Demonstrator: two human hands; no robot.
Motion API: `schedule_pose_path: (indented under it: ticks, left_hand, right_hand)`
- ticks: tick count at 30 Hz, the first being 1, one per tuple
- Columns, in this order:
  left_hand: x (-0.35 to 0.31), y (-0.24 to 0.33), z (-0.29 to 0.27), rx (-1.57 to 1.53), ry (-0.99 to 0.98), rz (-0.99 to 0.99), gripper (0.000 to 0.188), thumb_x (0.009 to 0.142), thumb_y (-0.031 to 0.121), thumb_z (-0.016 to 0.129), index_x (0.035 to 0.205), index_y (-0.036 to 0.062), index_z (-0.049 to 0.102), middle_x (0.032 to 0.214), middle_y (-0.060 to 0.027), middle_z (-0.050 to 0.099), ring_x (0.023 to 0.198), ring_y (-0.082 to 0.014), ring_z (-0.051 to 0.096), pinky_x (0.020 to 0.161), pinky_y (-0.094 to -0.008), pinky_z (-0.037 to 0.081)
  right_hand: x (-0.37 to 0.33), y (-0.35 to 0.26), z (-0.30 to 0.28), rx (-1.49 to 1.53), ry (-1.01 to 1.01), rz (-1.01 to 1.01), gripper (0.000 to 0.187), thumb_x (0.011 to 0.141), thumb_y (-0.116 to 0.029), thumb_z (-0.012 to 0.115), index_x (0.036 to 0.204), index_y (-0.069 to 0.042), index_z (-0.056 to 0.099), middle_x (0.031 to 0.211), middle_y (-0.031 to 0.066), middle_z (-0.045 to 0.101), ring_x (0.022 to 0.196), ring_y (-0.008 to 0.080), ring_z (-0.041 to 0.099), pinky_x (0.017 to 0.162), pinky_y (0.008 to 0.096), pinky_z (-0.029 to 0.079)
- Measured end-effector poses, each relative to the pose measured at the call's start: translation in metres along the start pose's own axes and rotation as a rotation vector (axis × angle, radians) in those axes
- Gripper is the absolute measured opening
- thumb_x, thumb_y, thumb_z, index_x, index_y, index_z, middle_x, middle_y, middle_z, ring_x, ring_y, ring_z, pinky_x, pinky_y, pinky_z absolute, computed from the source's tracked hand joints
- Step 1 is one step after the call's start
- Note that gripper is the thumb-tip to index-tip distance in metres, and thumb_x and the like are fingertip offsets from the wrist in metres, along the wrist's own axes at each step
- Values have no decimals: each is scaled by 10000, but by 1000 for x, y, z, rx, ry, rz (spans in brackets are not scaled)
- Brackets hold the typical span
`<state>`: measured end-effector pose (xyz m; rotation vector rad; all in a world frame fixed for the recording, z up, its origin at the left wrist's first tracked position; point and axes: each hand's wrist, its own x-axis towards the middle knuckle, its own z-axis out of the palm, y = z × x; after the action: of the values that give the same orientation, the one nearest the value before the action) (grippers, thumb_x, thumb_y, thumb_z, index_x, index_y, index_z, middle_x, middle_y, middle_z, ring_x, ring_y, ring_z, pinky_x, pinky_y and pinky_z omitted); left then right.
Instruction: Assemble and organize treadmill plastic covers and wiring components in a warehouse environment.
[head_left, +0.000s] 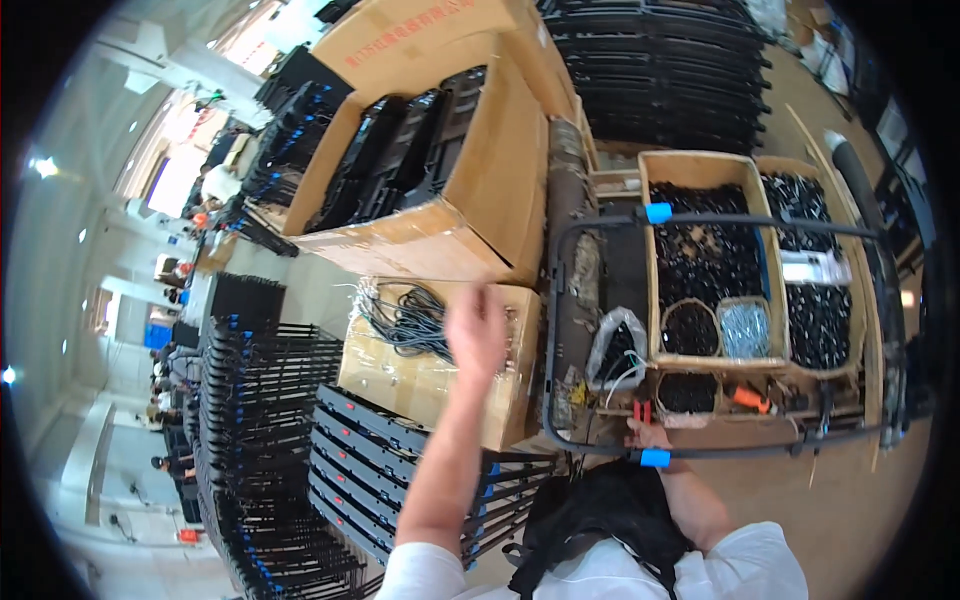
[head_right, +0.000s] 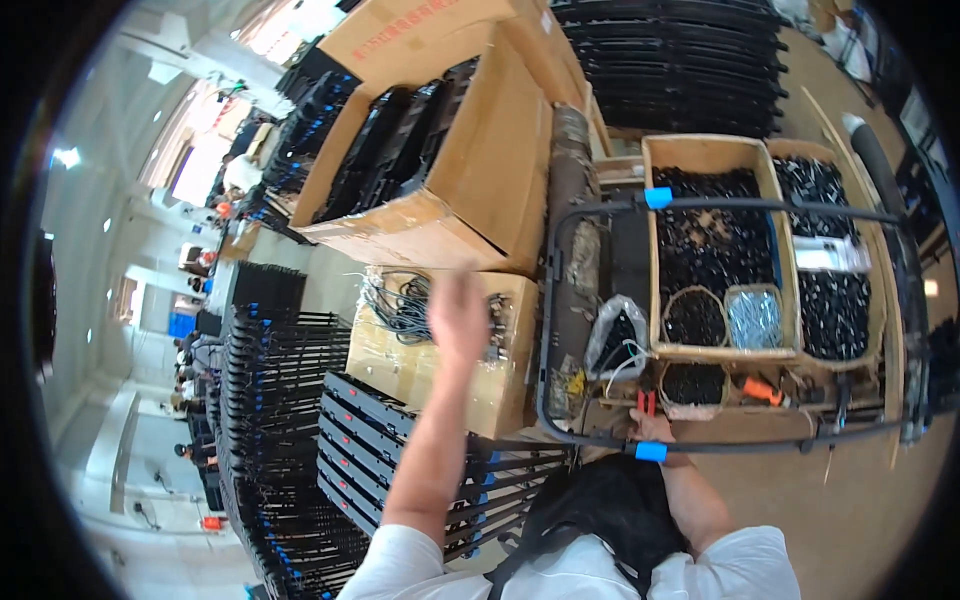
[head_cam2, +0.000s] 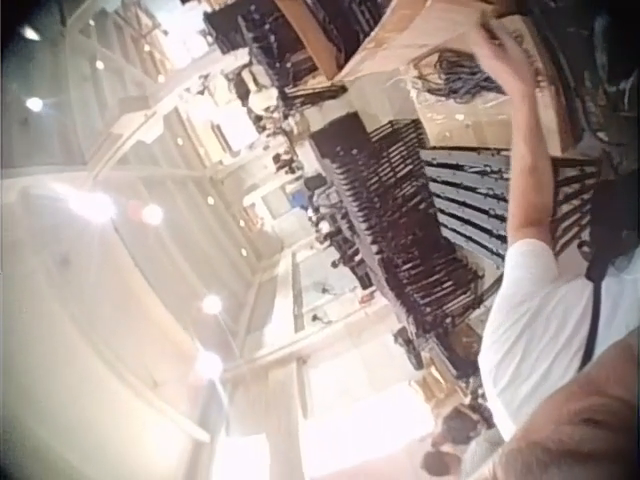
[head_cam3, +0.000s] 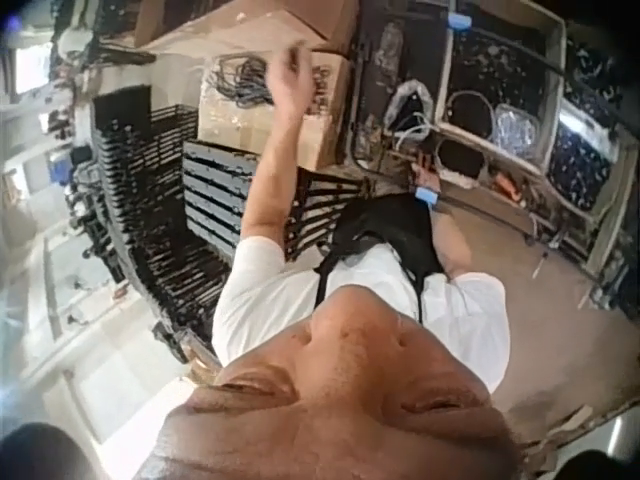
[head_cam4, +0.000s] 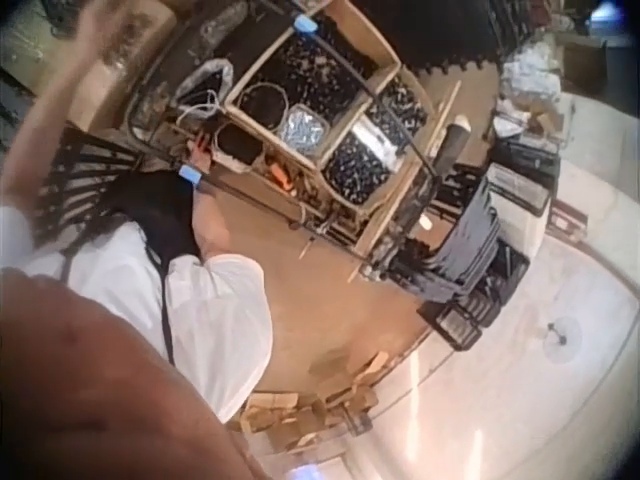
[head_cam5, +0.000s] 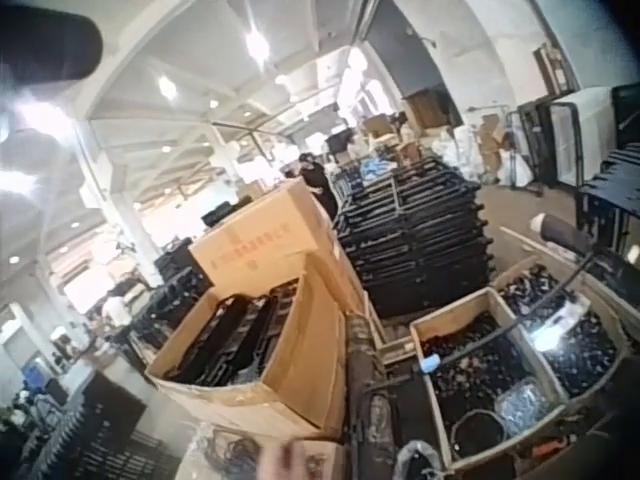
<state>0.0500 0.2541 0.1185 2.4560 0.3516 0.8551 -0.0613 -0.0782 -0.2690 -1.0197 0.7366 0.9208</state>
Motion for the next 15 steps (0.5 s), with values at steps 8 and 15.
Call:
schedule_pose_path:
  ticks: [8, 15]
  left_hand:
    - [252, -95, -69, 685, 99, -129, 298, 959, 295, 657, 1158, 105, 771, 1160, -148, 741, 1163, -355, 653, 1030, -440, 500]
    - [276, -177, -140, 466, 389, -667, 371, 963, 333, 603, 1220, 122, 766, 1221, -207, 748, 1196, -387, 681, 1061, -472, 512]
  right_hand:
    - [-95, -32, -116, -178, -138, 44, 115, 965, -233, 695, 988, -129, 654, 772, 19, 638, 638, 154, 622, 488, 292, 454]
    - [-128, -39, -231, -575, 64, -177, 187, 909, -181, 673, 1041, -51, 698, 755, 37, 674, 577, 153, 637, 497, 301, 497]
